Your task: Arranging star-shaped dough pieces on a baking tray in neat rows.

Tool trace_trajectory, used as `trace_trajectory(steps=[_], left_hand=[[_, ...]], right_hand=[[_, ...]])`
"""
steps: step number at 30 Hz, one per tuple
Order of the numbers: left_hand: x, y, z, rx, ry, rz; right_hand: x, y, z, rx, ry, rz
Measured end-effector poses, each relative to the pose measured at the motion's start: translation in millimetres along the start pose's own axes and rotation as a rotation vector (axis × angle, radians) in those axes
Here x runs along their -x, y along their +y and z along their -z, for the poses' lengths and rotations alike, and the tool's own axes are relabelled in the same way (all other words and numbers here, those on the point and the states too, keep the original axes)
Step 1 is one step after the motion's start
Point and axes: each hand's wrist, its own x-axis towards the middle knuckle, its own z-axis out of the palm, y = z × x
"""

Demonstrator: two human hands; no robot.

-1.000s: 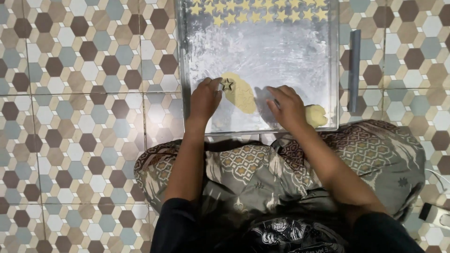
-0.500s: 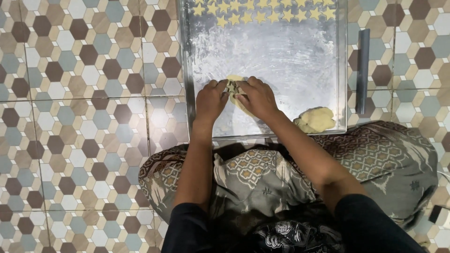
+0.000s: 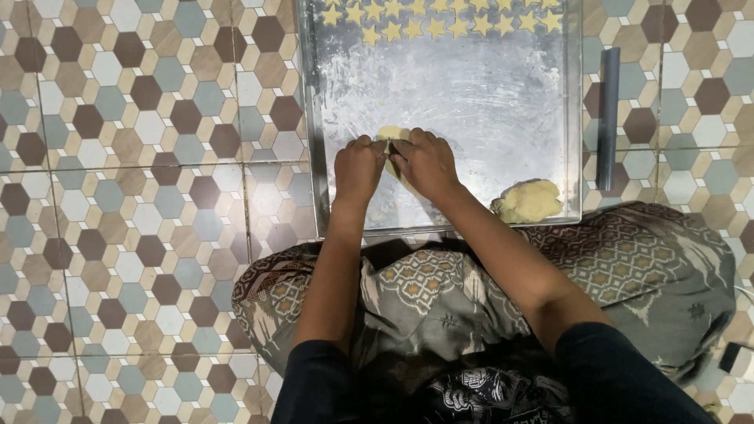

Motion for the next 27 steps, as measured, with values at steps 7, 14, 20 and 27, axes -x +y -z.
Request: trace_trajectory(steps=[7,14,20,27], left_hand=[[-3,10,-1,-0.190,0.098,-0.111],[-4,6,-11,-0.243,0.113,-0.172],[-4,11,0,-0.247,0.082,-0.198],[2,12,11,-0.243,0.101,-0.189]], right_hand=[[-2,5,-22,0.191,0.028,0.054],[-6,-5,-14,0.286,0.030,0.101],[-8,-10,-15,0.268,-0.015,0.076],[-9,-12,-22,0.263,-0.014,0.037]])
